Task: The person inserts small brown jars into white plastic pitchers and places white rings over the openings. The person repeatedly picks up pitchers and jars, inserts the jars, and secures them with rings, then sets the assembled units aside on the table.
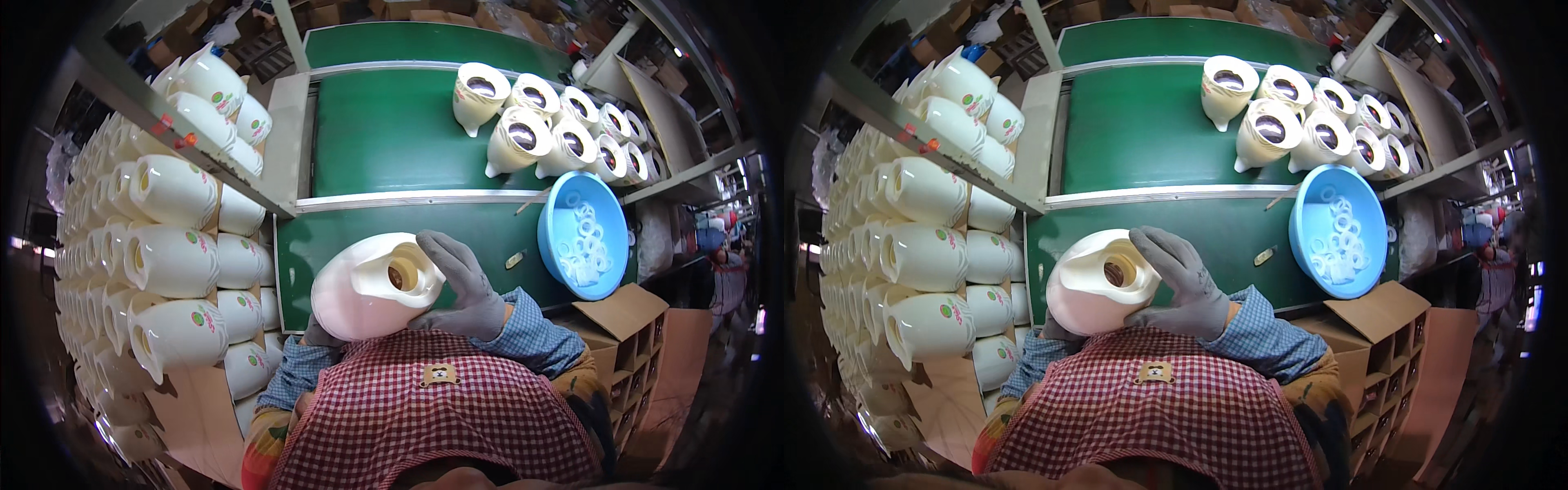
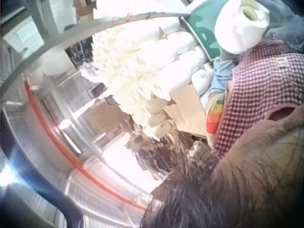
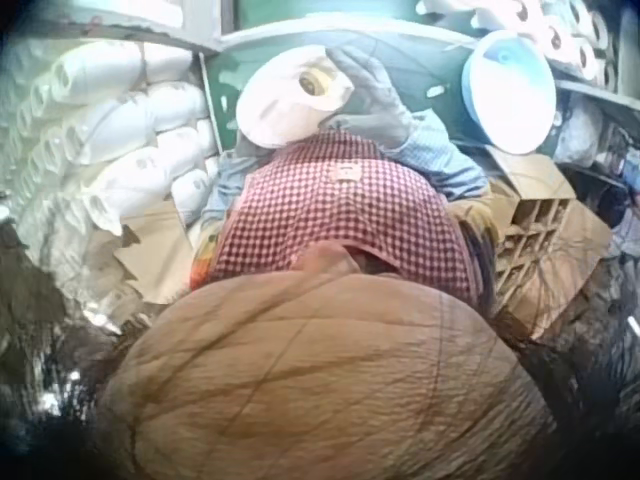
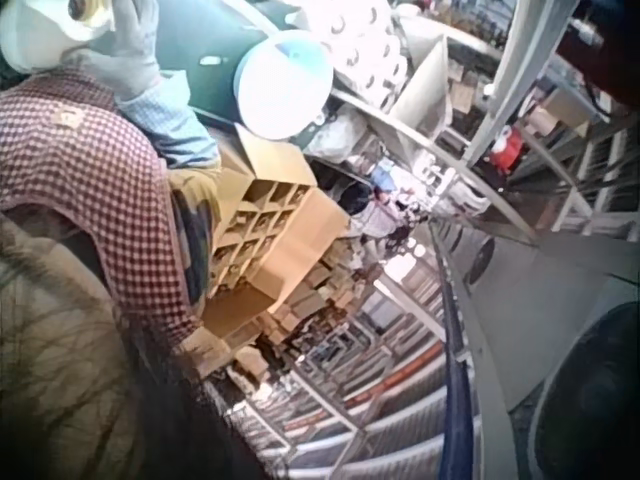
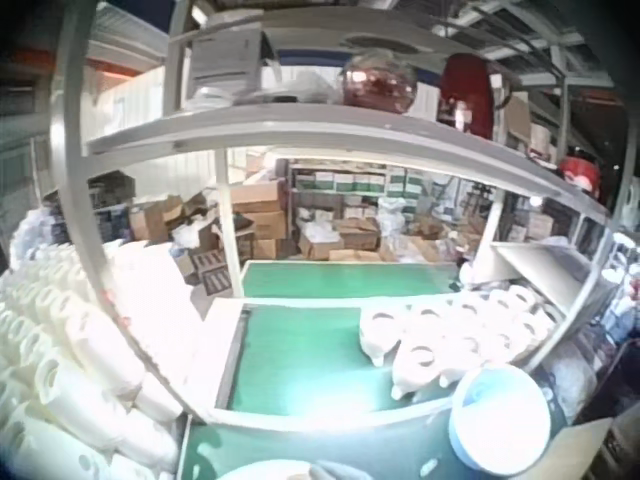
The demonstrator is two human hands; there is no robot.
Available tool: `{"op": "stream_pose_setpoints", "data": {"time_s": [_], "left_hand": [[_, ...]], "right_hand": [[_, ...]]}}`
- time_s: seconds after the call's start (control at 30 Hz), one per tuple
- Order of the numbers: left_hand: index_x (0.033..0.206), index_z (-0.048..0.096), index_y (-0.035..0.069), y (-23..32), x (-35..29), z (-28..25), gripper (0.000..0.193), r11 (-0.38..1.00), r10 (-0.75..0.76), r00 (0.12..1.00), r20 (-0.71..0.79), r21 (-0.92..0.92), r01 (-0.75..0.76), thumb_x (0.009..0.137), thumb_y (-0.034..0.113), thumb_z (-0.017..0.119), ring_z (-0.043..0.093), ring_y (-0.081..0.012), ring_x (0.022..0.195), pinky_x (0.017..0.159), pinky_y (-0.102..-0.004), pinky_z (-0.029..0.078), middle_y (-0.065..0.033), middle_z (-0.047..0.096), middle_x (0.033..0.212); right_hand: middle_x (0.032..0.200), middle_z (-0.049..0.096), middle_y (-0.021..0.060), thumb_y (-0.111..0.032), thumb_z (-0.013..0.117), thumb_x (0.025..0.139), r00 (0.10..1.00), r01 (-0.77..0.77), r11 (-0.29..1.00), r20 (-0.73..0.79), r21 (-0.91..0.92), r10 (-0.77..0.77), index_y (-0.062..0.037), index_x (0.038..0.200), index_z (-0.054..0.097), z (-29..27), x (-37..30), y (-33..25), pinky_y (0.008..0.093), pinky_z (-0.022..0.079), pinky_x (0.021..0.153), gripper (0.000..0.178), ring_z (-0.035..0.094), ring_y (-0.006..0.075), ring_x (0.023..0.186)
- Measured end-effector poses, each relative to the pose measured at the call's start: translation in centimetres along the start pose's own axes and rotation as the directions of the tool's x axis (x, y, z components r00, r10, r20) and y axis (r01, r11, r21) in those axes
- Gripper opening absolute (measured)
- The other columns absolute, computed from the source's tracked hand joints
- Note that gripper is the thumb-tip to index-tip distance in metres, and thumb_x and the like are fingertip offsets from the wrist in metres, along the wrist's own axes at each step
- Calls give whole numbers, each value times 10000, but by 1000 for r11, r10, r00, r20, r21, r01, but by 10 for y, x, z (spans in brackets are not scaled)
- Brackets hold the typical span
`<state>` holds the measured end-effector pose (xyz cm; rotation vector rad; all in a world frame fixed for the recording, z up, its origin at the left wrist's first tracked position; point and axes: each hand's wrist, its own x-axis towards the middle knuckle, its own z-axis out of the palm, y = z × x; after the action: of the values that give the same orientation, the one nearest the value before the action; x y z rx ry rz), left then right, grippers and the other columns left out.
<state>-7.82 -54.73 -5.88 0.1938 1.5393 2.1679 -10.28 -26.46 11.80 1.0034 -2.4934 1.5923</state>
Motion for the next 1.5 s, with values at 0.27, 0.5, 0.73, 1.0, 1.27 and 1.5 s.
{"op": "stream_pose_setpoints", "data": {"time_s": [0.27,0.5,0.73,1.0,1.27,1.5], "left_hand": [[1577,320,74,-1,9,-13,616,994,-107,993,53,6,107,1054,346,500,442,-287,1430,1181,-447,383,-137,434,1571],[1572,322,61,-3,13,-26,582,988,-155,985,75,-16,157,1078,338,453,450,-281,1421,1173,-434,395,-138,439,1565],[1567,323,48,-4,25,-41,550,976,-197,974,110,-75,206,1102,330,406,459,-275,1412,1165,-422,408,-139,445,1558],[1522,390,10,76,42,7,581,840,143,982,-123,-509,-186,1063,350,495,526,-274,1351,1107,-419,461,-156,508,1502],[1139,678,-39,150,226,-31,353,709,254,956,-147,701,-81,794,37,694,646,-255,1113,984,-354,513,-158,485,1508],[1094,716,34,140,435,-4,343,-143,346,927,144,985,-99,762,118,716,390,-425,1417,1160,-457,388,-227,401,1531]], "right_hand": [[1560,391,212,-458,913,703,998,-59,997,-22,58,61,-60,1571,364,-6,-7,7,484,314,1195,1101,384,381,1428],[1555,400,207,-474,914,684,997,-76,996,-16,47,77,-51,1570,361,-6,-1,9,482,325,1188,1127,392,374,1424],[1551,402,197,-453,929,670,998,-65,996,13,57,65,-54,1572,355,-10,11,18,484,315,1198,1141,371,372,1444],[1576,357,195,-371,965,638,972,-198,943,-69,267,224,-44,1575,347,-11,11,91,467,261,1228,1169,329,349,1479],[1644,221,244,-502,703,871,669,-724,508,-294,-467,683,-65,1599,251,7,-25,290,532,166,1239,962,200,439,1513],[1648,240,216,-553,545,922,758,-598,505,-234,-622,609,-108,1579,340,28,-66,323,602,111,1227,819,164,431,1528]]}}
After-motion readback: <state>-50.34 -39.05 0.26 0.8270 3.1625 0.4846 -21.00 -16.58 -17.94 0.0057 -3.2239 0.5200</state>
